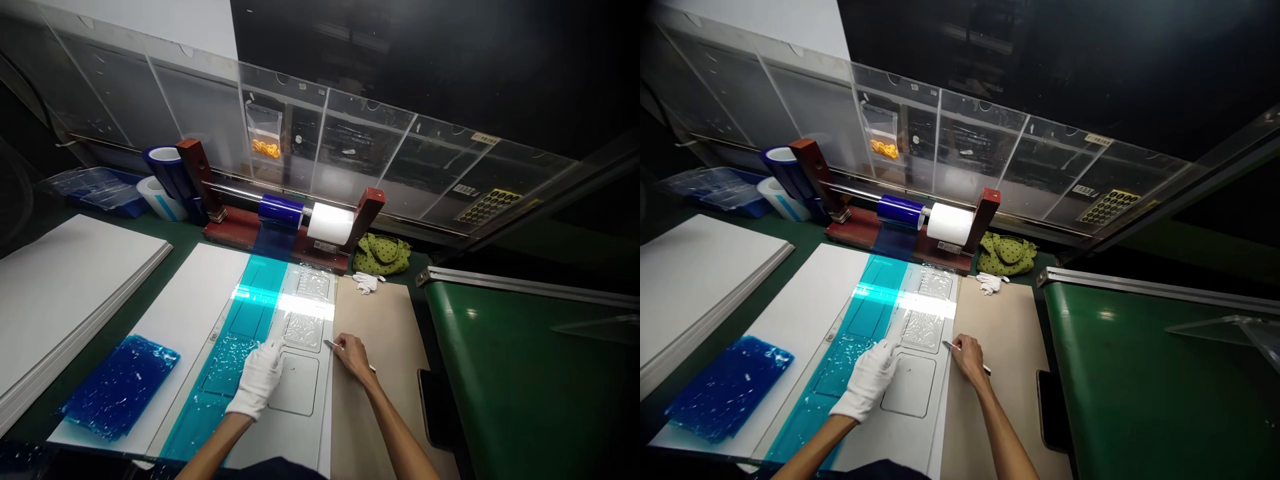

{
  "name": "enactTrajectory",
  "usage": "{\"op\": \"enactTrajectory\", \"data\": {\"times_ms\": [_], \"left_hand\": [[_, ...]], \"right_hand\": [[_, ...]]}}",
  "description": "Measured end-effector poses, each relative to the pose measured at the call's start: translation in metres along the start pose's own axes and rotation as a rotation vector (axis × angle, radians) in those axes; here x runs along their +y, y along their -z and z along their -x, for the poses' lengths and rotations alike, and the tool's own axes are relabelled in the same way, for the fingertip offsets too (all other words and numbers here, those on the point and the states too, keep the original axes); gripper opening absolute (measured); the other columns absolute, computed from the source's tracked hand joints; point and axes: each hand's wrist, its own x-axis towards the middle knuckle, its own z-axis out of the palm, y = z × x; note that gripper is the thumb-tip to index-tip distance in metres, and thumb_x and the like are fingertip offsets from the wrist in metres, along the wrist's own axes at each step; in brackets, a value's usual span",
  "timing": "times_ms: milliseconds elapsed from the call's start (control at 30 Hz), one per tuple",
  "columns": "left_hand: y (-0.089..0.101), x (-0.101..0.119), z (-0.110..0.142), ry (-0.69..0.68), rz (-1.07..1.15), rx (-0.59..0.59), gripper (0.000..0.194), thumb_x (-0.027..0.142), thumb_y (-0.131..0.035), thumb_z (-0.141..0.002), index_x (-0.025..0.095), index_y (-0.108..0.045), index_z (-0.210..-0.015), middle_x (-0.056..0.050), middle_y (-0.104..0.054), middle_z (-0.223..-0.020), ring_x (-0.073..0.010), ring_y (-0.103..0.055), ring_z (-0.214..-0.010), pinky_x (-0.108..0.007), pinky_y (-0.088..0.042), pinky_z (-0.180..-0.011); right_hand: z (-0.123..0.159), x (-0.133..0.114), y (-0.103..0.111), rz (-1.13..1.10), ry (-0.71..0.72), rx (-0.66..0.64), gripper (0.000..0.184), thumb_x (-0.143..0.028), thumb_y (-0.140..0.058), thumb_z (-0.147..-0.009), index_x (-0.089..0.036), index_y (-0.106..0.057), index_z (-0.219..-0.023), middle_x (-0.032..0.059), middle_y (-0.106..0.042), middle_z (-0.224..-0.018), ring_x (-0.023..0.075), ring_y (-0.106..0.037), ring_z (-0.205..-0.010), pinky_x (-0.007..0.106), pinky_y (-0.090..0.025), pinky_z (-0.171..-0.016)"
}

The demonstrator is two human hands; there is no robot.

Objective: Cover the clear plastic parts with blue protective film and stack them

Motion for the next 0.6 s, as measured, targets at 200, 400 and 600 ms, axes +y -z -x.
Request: {"op": "enactTrajectory", "data": {"times_ms": [200, 400, 600], "left_hand": [[-0.016, 0.003, 0.0, -0.023, -0.049, -0.012, 0.035, 0.029, -0.036, -0.089, 0.02, -0.056, -0.115, -0.012, -0.061, -0.112, -0.026, -0.054, -0.102, -0.038, -0.039, -0.091], [-0.014, 0.015, -0.022, -0.021, -0.08, -0.046, 0.043, 0.025, -0.035, -0.087, 0.018, -0.046, -0.129, -0.017, -0.052, -0.125, -0.0327, -0.048, -0.108, -0.047, -0.036, -0.089], [0.017, 0.019, -0.052, -0.038, -0.038, -0.122, 0.028, 0.029, -0.036, -0.09, 0.019, -0.059, -0.103, -0.011, -0.059, -0.101, -0.0218, -0.053, -0.09, -0.038, -0.04, -0.078]], "right_hand": [[0.004, -0.009, -0.023, -0.275, -0.056, -0.048, 0.003, -0.017, -0.059, -0.066, -0.017, -0.062, -0.065, -0.0002, -0.061, -0.063, 0.0125, -0.054, -0.062, 0.022, -0.036, -0.058], [0.005, -0.009, -0.022, -0.648, -0.116, -0.243, 0.021, -0.036, -0.06, -0.065, -0.015, -0.061, -0.069, -0.0031, -0.054, -0.055, 0.0098, -0.049, -0.05, 0.022, -0.042, -0.049], [0.006, -0.006, -0.017, -0.832, -0.156, -0.293, 0.025, -0.037, -0.067, -0.056, -0.014, -0.061, -0.065, -0.0046, -0.051, -0.052, 0.0087, -0.047, -0.049, 0.021, -0.041, -0.046]]}}
